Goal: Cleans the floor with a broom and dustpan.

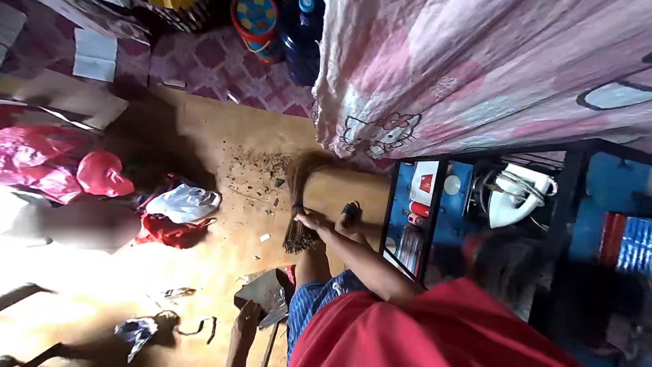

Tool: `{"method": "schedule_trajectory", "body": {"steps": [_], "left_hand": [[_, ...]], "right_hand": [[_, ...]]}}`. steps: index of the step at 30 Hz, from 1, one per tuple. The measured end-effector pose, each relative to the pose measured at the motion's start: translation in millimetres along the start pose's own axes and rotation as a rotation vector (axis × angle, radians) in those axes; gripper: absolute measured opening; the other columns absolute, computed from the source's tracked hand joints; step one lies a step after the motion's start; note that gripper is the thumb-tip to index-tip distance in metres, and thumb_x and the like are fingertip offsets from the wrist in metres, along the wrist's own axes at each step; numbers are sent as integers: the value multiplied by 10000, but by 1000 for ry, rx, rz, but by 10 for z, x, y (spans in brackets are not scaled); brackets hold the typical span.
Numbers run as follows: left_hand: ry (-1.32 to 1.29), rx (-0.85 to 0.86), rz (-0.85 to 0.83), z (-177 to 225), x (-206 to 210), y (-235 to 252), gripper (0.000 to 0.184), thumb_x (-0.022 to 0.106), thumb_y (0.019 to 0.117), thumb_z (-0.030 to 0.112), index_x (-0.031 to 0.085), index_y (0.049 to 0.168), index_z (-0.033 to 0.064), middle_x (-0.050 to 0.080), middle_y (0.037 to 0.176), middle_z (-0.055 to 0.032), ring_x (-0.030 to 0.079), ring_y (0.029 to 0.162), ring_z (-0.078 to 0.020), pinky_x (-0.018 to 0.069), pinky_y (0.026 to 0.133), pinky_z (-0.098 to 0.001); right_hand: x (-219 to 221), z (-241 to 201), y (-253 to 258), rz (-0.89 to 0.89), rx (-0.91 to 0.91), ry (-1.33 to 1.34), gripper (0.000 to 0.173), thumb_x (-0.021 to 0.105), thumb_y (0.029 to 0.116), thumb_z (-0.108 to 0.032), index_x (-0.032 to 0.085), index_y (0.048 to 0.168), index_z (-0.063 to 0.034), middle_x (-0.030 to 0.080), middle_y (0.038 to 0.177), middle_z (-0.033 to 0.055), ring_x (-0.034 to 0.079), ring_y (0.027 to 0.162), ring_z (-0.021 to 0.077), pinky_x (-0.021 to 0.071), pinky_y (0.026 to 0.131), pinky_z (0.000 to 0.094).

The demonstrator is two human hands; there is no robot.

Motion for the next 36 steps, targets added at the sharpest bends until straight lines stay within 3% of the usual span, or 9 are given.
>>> {"method": "schedule_trajectory", "body": {"steps": [3, 8, 12, 15, 20, 24, 27, 32, 36], "left_hand": [[10, -4, -10, -52, -197, 172, 453, 545, 1067, 224, 545, 1412, -69, 595, 1379, -296, 552, 1326, -436, 384, 1140, -603], [-34, 38, -13, 192, -518, 476, 491, 531, 1072, 284, 526, 1442, -40, 583, 1402, -284, 538, 1339, -438, 384, 1136, -617], [-72, 64, -29, 405, -617, 613, 489, 499, 1089, 278, 502, 1465, -34, 575, 1421, -273, 535, 1351, -423, 380, 1142, -598], [-116, 84, -41, 394, -586, 605, 491, 486, 1093, 277, 491, 1469, -39, 575, 1420, -272, 547, 1342, -409, 396, 1137, -578], [-195, 34, -39, 165, -517, 535, 476, 513, 1084, 248, 501, 1459, -45, 569, 1425, -276, 555, 1338, -399, 413, 1134, -557], [-211, -24, -30, -122, -454, 539, 472, 515, 1081, 252, 513, 1449, -45, 572, 1420, -277, 541, 1348, -410, 398, 1138, -578], [-222, -54, 5, -243, -502, 537, 467, 518, 1080, 255, 528, 1437, -45, 573, 1415, -283, 539, 1345, -419, 389, 1135, -592], [-252, -70, -25, -296, -523, 563, 483, 517, 1081, 269, 511, 1450, -42, 574, 1415, -282, 551, 1329, -427, 404, 1121, -597], [-266, -80, -62, -193, -534, 566, 484, 514, 1085, 268, 506, 1457, -41, 564, 1431, -276, 535, 1354, -415, 385, 1150, -574]], "right_hand": [[59, -171, -169, -67, -80, 40, 507, 550, 1053, -209, 469, 1520, -29, 555, 1467, 215, 538, 1353, 285, 404, 1144, 464], [-560, -154, -1216, -77, -45, 219, 439, 461, 1063, -195, 490, 1481, -66, 628, 1321, 100, 630, 1106, 107, 529, 958, 319], [-1184, 177, -1786, 205, 88, 292, 345, 471, 1060, -195, 552, 1367, -58, 676, 1076, 59, 660, 895, 92, 569, 785, 292], [-1334, 391, -1582, 376, 166, 331, 328, 481, 1069, -248, 584, 1308, -47, 660, 1050, 85, 641, 876, 129, 553, 760, 327], [-465, 227, -531, 246, 116, 332, 356, 498, 1067, -257, 588, 1302, -5, 664, 1123, 138, 647, 951, 178, 559, 827, 376], [583, -140, -103, 42, 93, 124, 413, 551, 1031, -291, 609, 1343, -29, 673, 1231, 154, 654, 1069, 203, 542, 929, 417], [827, -312, -98, -13, 24, 70, 378, 535, 1046, -236, 603, 1331, 3, 648, 1256, 179, 623, 1102, 206, 506, 966, 408], [168, -282, -897, -57, 89, 136, 352, 455, 1070, -224, 573, 1344, -35, 664, 1139, 100, 652, 971, 137, 558, 851, 344], [-493, -234, -1549, 88, 134, 40, 345, 471, 1065, -252, 599, 1336, -81, 687, 1103, 58, 662, 936, 108, 561, 819, 316]]}}
Point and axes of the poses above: each hand's wrist, its own y-axis towards the middle knuckle, its own x-axis out of the palm, z = x × y, the point moved 10 cm from there along y, towards the middle knuckle
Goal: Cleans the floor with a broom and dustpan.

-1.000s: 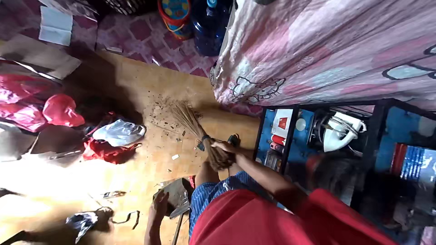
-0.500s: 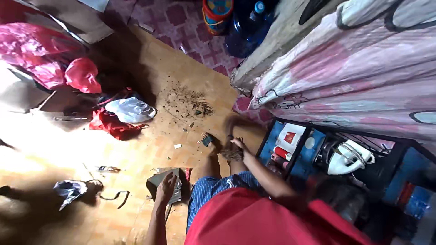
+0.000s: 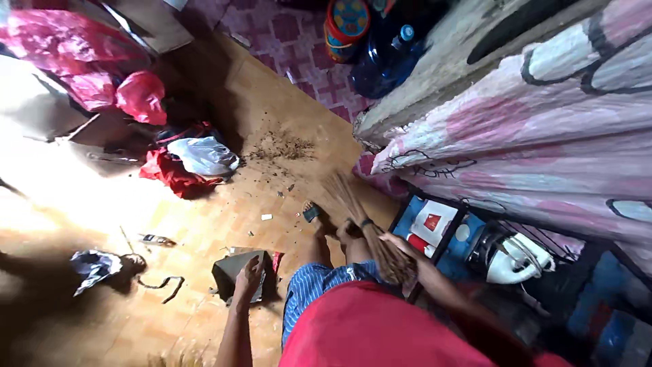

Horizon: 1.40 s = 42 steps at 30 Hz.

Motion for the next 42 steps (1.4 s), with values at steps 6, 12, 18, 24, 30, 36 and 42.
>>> {"method": "schedule_trajectory", "body": {"steps": [6, 12, 18, 24, 30, 36, 42], "left_hand": [[-154, 16, 46, 169, -19, -69, 495, 491, 1090, 291, 487, 1482, -11, 558, 1441, -265, 574, 1313, -401, 429, 1122, -552], [-280, -23, 170, -163, 173, -234, 481, 481, 1087, 300, 517, 1466, 5, 576, 1437, -235, 567, 1335, -363, 411, 1147, -534], [-518, -171, 312, -472, 865, -851, 481, 483, 1091, 281, 504, 1462, -24, 559, 1444, -258, 556, 1341, -379, 420, 1142, -529], [-808, -408, 355, -743, 2371, -1678, 483, 506, 1086, 283, 513, 1454, -31, 561, 1443, -257, 554, 1346, -376, 413, 1146, -528], [-1014, -600, 404, -752, 3729, -2277, 594, 593, 1047, 259, 409, 1512, -62, 514, 1447, -327, 524, 1345, -443, 396, 1145, -560], [-1211, -745, 863, -1564, 3527, -2697, 965, 729, 952, 248, 94, 1603, -72, 290, 1585, -367, 336, 1475, -471, 301, 1210, -562], [-1310, -784, 1222, -3193, 2395, -2911, 1052, 731, 956, 263, -37, 1620, -12, 144, 1646, -337, 242, 1518, -437, 286, 1223, -503]], "right_hand": [[-633, 111, -104, 81, 71, 84, 298, 392, 1074, -224, 589, 1235, -67, 698, 908, 39, 689, 770, 95, 591, 660, 281], [-384, -508, -200, -53, 6, 1, 332, 292, 1071, -148, 546, 1270, -68, 696, 898, 0, 684, 757, 21, 581, 645, 199], [-144, -1607, 182, -190, -271, -413, 363, 319, 1050, -140, 539, 1319, -33, 684, 1007, -29, 658, 867, -12, 567, 778, 197], [701, -2171, 807, -520, -122, -477, 408, 184, 1054, -271, 514, 1232, -108, 742, 907, 43, 740, 765, 157, 630, 648, 324], [1339, -2420, 1103, -528, -344, -603, 384, 205, 1126, -279, 563, 1162, -143, 687, 830, -87, 668, 720, -13, 583, 644, 189], [1231, -2113, 1268, -388, -402, -915, 700, 491, 1008, -217, 193, 1630, -98, 484, 1501, 130, 584, 1206, 111, 517, 982, 298], [1238, -1898, 1087, -219, -396, -956, 602, 507, 1005, -203, 333, 1562, -56, 573, 1360, 131, 617, 1082, 102, 526, 910, 281]]}}
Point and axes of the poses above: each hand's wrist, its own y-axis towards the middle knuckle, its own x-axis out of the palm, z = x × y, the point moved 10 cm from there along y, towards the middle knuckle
